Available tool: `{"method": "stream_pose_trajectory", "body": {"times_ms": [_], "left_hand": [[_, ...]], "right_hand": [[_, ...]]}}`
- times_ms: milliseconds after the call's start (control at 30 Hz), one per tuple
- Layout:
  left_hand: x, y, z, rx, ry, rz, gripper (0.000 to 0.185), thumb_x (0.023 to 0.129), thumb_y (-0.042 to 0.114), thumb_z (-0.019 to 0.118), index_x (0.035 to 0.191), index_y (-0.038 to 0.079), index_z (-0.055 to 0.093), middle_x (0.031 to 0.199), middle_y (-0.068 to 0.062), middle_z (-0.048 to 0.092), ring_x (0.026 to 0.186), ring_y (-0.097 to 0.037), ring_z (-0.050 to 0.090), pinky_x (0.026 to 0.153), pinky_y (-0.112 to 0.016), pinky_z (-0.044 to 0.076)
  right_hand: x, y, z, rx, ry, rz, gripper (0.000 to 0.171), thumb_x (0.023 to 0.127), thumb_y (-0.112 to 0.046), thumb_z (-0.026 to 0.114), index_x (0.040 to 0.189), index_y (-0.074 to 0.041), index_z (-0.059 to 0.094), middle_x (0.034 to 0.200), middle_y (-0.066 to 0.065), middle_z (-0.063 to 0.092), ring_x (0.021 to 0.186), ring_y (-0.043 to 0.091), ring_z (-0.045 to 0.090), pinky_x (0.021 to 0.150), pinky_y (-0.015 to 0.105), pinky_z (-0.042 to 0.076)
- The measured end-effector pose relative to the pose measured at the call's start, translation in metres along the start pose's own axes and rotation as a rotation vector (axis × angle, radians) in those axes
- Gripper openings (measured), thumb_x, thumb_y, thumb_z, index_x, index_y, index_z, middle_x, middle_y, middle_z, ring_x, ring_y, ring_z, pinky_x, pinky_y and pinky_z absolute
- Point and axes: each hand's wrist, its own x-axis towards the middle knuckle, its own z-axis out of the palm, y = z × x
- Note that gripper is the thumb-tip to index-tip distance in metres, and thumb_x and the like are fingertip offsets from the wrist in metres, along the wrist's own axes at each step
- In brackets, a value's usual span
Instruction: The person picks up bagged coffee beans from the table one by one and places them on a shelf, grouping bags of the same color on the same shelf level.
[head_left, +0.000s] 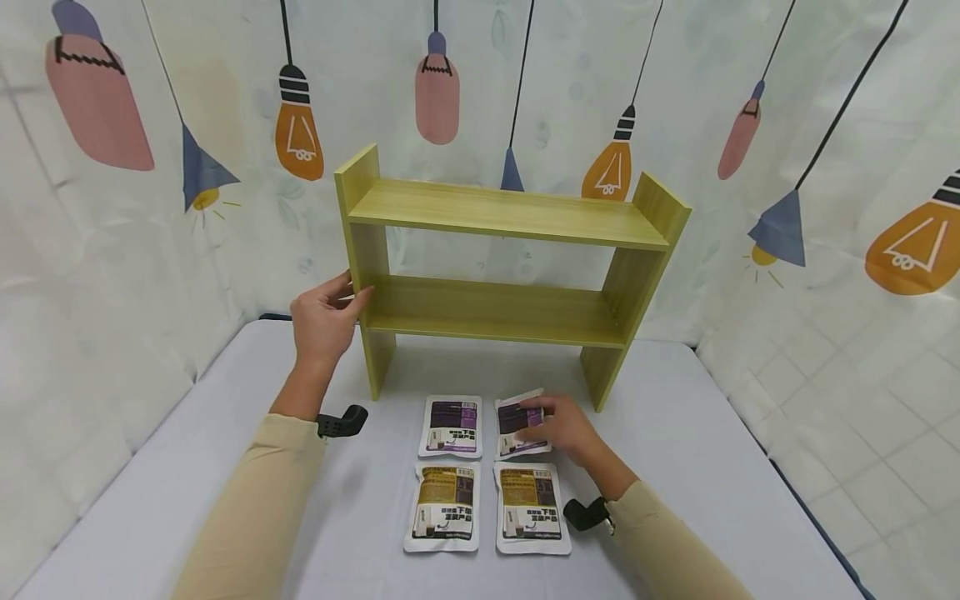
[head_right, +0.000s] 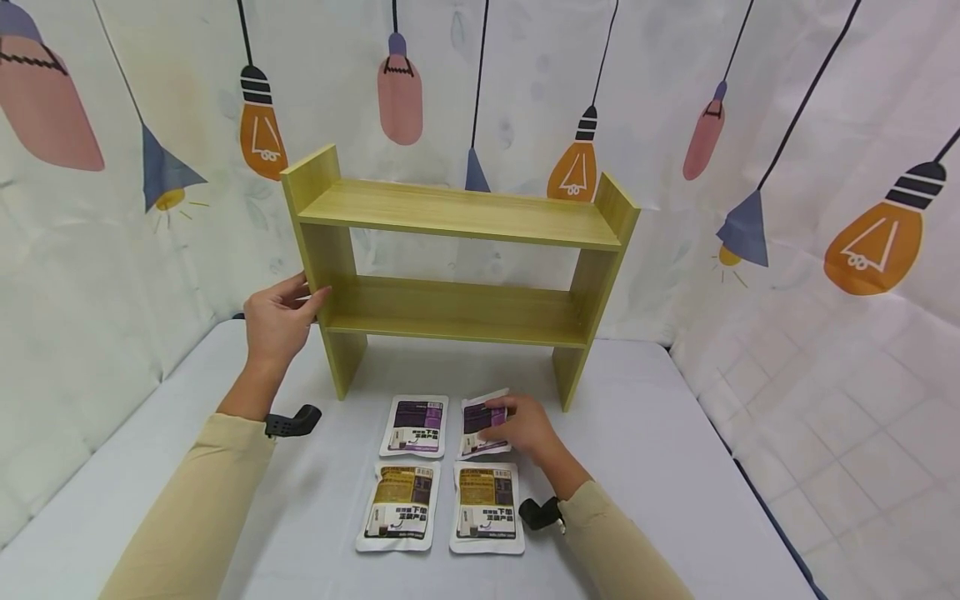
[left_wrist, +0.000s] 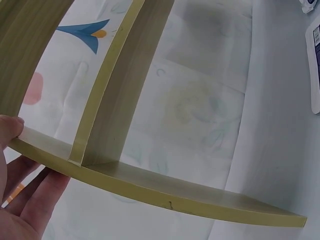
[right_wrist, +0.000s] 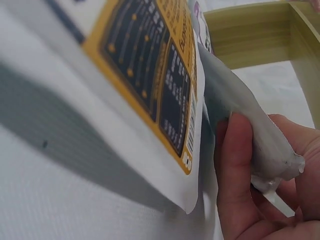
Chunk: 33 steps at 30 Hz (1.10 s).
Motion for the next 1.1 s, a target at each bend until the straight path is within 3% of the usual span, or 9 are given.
{"method": "stream_pose_trajectory", "body": {"times_ms": [400, 633, 933, 1100], "left_hand": [[0.000, 0.000, -0.001, -0.001, -0.017, -0.013, 0.043, 0.093, 0.028, 0.076, 0.135, 0.021, 0.068, 0.125, -0.010, 0.074, 0.099, -0.033, 0.076, 0.076, -0.016, 0.059], [0.000, 0.000, -0.002, 0.001, -0.010, 0.012, 0.042, 0.093, 0.024, 0.077, 0.134, 0.018, 0.069, 0.122, -0.012, 0.075, 0.096, -0.035, 0.077, 0.071, -0.009, 0.055], [0.001, -0.001, -0.001, -0.002, -0.002, 0.019, 0.041, 0.092, 0.024, 0.078, 0.133, 0.020, 0.070, 0.122, -0.012, 0.075, 0.096, -0.036, 0.077, 0.073, -0.012, 0.057], [0.000, -0.003, 0.000, -0.004, -0.009, 0.011, 0.043, 0.093, 0.027, 0.077, 0.135, 0.021, 0.068, 0.123, -0.011, 0.074, 0.098, -0.034, 0.077, 0.074, -0.012, 0.057]], "right_hand": [[-0.004, 0.001, -0.003, -0.027, 0.025, -0.005, 0.053, 0.072, -0.020, 0.094, 0.123, -0.017, 0.077, 0.136, 0.015, 0.064, 0.110, 0.028, 0.062, 0.090, 0.042, 0.060], [-0.007, 0.002, -0.005, -0.038, 0.038, -0.011, 0.054, 0.072, -0.022, 0.094, 0.123, -0.020, 0.077, 0.139, 0.015, 0.063, 0.113, 0.029, 0.061, 0.093, 0.043, 0.058], [-0.013, -0.003, -0.012, -0.017, 0.036, -0.055, 0.053, 0.072, -0.021, 0.094, 0.123, -0.020, 0.077, 0.139, 0.014, 0.064, 0.123, 0.032, 0.057, 0.101, 0.051, 0.052], [-0.016, -0.005, -0.016, 0.004, 0.041, -0.032, 0.054, 0.072, -0.023, 0.094, 0.123, -0.025, 0.077, 0.145, 0.013, 0.060, 0.126, 0.032, 0.055, 0.105, 0.052, 0.050]]}}
